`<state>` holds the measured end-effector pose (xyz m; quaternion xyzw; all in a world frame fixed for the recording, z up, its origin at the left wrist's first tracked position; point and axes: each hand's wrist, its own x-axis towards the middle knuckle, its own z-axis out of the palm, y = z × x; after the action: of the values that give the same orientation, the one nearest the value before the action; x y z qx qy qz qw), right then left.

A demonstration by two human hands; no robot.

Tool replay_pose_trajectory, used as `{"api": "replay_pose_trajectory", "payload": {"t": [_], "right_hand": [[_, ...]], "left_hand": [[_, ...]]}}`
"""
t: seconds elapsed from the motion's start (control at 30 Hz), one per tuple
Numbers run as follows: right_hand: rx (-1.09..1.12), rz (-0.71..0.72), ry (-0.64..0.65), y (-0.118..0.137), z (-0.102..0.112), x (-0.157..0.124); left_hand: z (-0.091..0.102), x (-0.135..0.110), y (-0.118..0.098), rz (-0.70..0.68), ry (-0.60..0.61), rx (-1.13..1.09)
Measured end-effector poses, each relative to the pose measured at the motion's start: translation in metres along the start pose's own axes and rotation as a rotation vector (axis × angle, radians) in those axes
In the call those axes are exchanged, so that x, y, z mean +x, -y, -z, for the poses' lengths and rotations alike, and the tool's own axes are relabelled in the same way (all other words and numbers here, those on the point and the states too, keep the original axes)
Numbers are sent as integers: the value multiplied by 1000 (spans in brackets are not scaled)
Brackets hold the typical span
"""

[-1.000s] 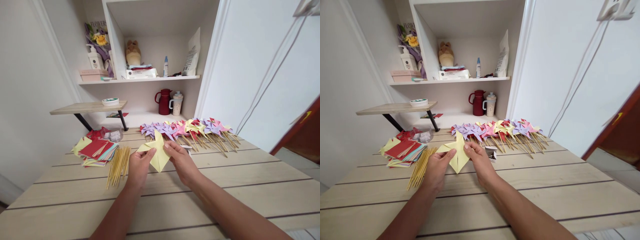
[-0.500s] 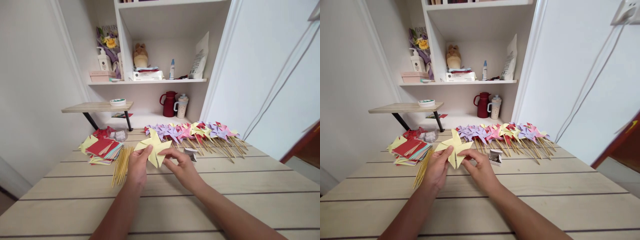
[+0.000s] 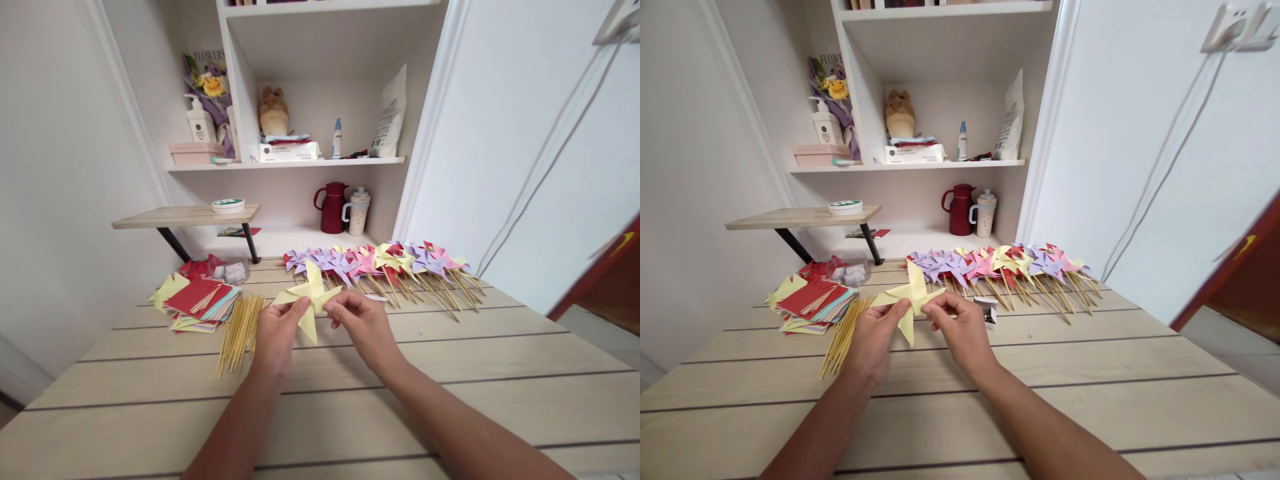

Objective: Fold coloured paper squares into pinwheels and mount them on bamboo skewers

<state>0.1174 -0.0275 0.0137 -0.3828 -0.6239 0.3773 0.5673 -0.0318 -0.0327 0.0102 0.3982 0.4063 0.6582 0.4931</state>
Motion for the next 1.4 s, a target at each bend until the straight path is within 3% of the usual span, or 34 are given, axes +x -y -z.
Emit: {"api": "replay_pose_trajectory", "payload": {"t": [0.47, 1.4], "right_hand": [[-58, -20, -31, 0, 0, 1], [-331, 220, -53, 3, 4, 2]], "left_hand": [[-4, -3, -2, -10, 17, 7], [-3, -1, 0, -51, 47, 102]]}}
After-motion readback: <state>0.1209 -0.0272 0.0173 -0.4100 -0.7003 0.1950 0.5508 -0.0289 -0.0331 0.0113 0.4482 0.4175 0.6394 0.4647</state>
